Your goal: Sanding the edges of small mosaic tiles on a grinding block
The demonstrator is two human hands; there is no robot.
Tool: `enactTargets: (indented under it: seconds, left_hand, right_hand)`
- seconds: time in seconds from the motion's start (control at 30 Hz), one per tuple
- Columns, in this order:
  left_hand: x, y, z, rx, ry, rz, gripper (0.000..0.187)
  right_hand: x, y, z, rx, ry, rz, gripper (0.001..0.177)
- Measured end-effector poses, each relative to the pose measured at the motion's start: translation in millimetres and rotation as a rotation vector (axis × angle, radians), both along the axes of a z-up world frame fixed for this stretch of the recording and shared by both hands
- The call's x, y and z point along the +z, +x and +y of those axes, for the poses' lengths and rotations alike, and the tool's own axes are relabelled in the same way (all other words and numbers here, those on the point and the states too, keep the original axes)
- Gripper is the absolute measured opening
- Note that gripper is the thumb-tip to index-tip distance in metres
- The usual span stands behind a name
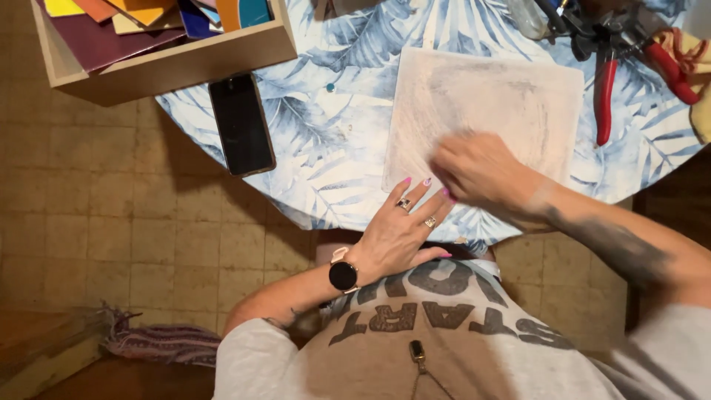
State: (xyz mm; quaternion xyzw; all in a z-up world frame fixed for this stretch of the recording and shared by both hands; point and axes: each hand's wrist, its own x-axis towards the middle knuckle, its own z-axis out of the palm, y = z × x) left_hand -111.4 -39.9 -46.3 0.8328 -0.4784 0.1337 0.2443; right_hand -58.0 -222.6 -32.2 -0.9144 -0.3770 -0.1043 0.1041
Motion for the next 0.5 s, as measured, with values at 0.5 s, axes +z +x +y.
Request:
enactTargets:
  seconds: [0.5]
  left_hand:
    - [16, -1, 3, 0.068, 0.298, -0.204, 0.085]
  right_hand:
    - [14, -58, -89, 0.074, -0.379, 0.173, 0.006]
